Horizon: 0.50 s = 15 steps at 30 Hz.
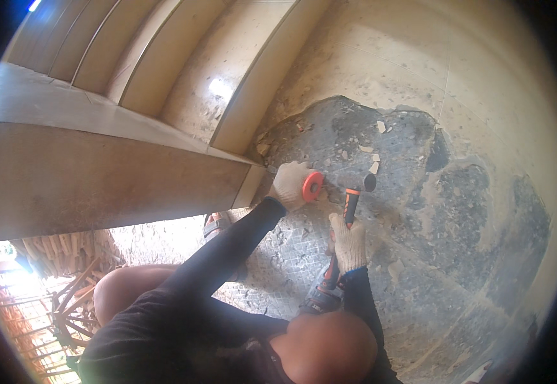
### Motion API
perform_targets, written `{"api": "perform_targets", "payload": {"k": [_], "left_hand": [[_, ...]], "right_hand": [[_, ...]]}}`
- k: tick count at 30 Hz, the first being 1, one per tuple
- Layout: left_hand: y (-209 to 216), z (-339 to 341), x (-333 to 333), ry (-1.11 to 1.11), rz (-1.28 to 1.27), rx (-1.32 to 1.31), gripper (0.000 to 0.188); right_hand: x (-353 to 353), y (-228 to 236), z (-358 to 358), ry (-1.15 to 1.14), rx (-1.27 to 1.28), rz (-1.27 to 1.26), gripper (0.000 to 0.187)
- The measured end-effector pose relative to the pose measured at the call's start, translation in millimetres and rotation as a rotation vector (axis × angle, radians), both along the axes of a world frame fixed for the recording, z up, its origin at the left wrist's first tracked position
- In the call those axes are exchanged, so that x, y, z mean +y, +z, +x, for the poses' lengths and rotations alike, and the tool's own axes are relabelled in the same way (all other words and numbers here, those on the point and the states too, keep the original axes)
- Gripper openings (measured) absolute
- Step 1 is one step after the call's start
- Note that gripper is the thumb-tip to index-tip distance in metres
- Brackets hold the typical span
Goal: The person uses a hammer and chisel to break and remove floor tiles near a staircase. They repeatedly strike the tiles, pry up fragments, and clear debris by hand.
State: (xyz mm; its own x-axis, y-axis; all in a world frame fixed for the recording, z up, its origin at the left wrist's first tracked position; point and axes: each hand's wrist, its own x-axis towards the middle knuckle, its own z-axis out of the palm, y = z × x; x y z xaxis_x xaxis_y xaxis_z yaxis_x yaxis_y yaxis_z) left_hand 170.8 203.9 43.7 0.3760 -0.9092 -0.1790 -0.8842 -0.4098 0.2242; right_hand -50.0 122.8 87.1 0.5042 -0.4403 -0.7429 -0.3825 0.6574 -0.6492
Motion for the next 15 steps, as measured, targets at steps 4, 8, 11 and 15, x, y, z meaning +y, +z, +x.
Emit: {"api": "perform_targets", "payload": {"k": [4, 8, 11, 15], "left_hand": [[1, 20, -5, 0.012, 0.042, 0.052, 0.023], [10, 43, -20, -0.006, 0.038, -0.105, 0.023], [16, 47, -25, -0.145, 0.032, -0.164, 0.023], [15, 36, -22, 0.026, -0.029, -0.051, 0.023]], "right_hand": [[3, -4, 1, 0.027, 0.027, -0.061, 0.031], [5, -4, 1, -0.002, 0.019, -0.010, 0.030], [2, -3, -3, -0.010, 0.035, 0.007, 0.030], [-5, -6, -8, -0.003, 0.076, -0.041, 0.033]]}}
